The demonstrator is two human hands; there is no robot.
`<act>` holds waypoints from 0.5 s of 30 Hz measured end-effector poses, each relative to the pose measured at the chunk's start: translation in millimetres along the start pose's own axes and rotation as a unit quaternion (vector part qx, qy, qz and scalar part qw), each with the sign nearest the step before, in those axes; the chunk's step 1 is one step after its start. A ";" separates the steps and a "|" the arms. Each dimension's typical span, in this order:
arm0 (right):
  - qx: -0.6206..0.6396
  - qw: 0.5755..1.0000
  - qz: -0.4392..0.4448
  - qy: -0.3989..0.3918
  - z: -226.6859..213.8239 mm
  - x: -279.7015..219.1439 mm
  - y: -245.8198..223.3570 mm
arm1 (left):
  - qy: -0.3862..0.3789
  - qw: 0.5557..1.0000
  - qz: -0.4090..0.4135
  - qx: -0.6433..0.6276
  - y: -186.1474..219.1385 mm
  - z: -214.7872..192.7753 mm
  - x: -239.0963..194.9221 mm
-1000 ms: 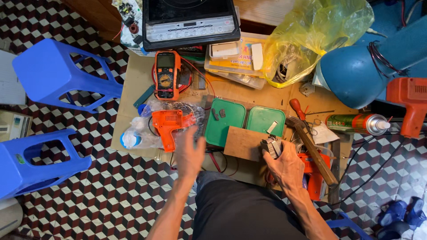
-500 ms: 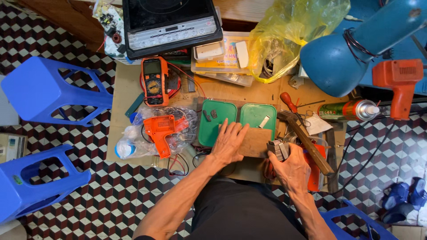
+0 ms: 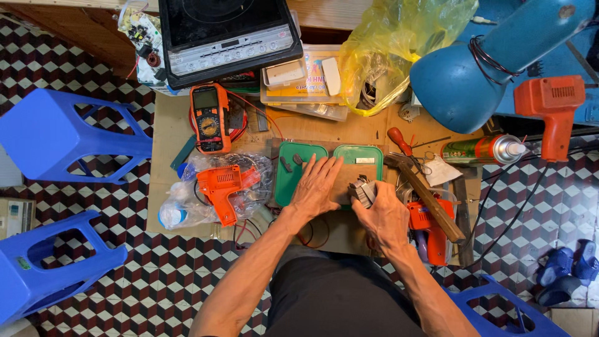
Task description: The person works at a cluttered workbench, handling a small rectangular electronic component. They repeatedly pick up and set down a soldering iron, apply heat to the component's terminals, and adjust wires with their fingers. The person also uses pliers to manipulate the component and wires.
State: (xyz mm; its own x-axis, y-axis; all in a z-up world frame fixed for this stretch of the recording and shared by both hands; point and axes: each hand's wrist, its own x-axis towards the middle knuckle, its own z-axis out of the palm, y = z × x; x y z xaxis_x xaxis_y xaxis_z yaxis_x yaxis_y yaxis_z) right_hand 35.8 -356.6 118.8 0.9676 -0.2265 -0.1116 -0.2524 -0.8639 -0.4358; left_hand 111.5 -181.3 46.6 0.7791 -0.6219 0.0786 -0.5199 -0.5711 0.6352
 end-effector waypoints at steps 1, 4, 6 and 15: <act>0.002 1.000 -0.020 0.007 3.8 3.1 -1.9 | 0.014 1.000 -0.019 -0.013 0.8 -2.1 -2.5; 0.000 0.997 -0.075 0.015 16.2 13.5 -6.2 | 0.062 0.994 -0.077 -0.038 1.5 -10.5 -17.1; -0.009 0.994 -0.105 0.006 23.8 20.7 -7.7 | 0.103 0.987 -0.117 -0.039 2.4 -14.8 -32.7; -0.024 0.987 -0.158 0.003 14.1 27.9 -7.6 | 0.130 0.972 -0.176 -0.084 18.5 -6.9 -41.0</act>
State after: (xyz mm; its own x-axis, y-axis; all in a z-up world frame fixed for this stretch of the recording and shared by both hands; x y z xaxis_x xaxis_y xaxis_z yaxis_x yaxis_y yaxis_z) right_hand 64.7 -350.0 106.4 0.9980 0.0552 0.0294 0.0623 -0.9125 -0.4044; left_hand 72.3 -162.6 60.4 0.9719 -0.2352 0.0114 -0.1580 -0.6153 0.7723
